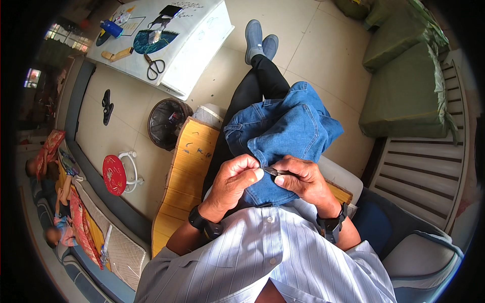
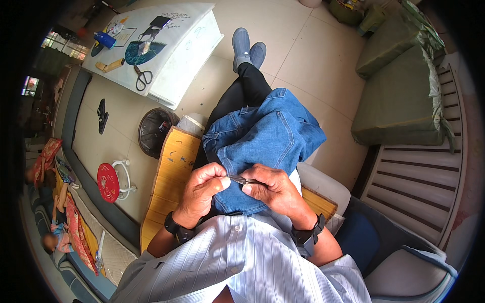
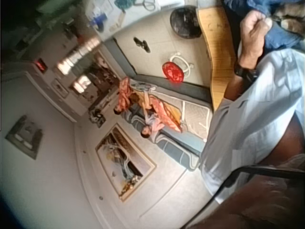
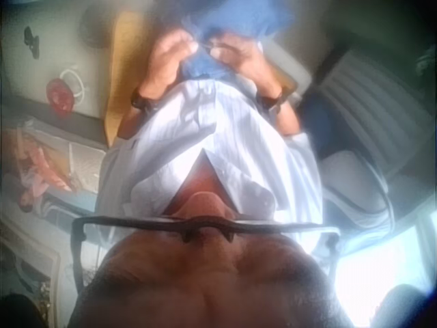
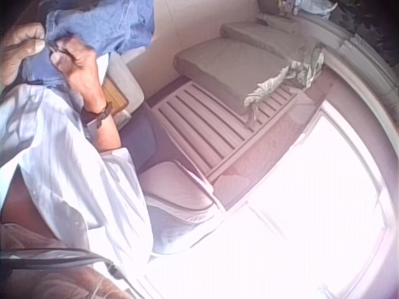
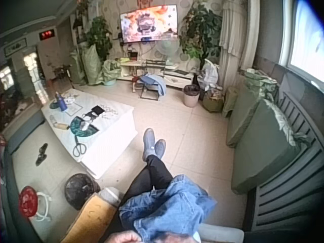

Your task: The person uses small scissors to cut threads and fabric on a pair of blue denim jeans held on their lap. They repeatedly snip at seams and edges while adjusting the garment with both hands.

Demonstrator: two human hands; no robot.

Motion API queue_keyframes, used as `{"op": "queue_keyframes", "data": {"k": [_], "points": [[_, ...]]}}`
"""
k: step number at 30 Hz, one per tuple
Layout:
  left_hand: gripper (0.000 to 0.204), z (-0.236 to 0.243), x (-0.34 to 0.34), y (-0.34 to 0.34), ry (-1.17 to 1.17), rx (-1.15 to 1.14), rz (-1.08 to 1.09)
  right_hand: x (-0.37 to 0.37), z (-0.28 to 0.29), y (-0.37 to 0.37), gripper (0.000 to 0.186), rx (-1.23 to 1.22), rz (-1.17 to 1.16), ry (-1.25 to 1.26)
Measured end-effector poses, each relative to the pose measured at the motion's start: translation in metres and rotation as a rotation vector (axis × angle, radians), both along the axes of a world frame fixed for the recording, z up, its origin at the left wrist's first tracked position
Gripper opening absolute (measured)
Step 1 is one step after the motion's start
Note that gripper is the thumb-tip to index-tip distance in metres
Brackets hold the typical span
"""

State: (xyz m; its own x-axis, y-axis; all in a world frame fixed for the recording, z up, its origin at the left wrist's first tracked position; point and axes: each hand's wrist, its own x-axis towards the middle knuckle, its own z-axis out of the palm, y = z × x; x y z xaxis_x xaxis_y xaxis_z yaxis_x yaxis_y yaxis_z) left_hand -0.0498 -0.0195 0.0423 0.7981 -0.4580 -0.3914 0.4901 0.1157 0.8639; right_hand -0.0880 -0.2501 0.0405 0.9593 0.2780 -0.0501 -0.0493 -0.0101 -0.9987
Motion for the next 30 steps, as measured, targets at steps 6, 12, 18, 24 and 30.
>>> {"op": "queue_keyframes", "data": {"k": [6,12,18,24,30], "points": [[0.009,-0.003,0.000,-0.001,-0.041,-0.006,0.011,0.000,-0.002,0.000,0.017,0.000,0.004,0.011],[0.010,-0.001,0.000,0.000,-0.019,0.019,0.001,0.000,-0.001,0.001,0.017,-0.007,-0.003,0.016],[0.010,0.000,0.000,0.000,0.001,0.017,0.007,-0.001,-0.003,0.002,0.017,-0.009,-0.007,0.006],[0.010,-0.002,-0.001,0.000,-0.006,0.019,0.006,0.000,-0.003,0.003,0.016,-0.020,-0.010,0.011],[0.008,-0.003,-0.001,0.000,-0.014,0.044,-0.030,-0.005,-0.013,0.001,0.014,0.093,-0.024,0.063]]}}
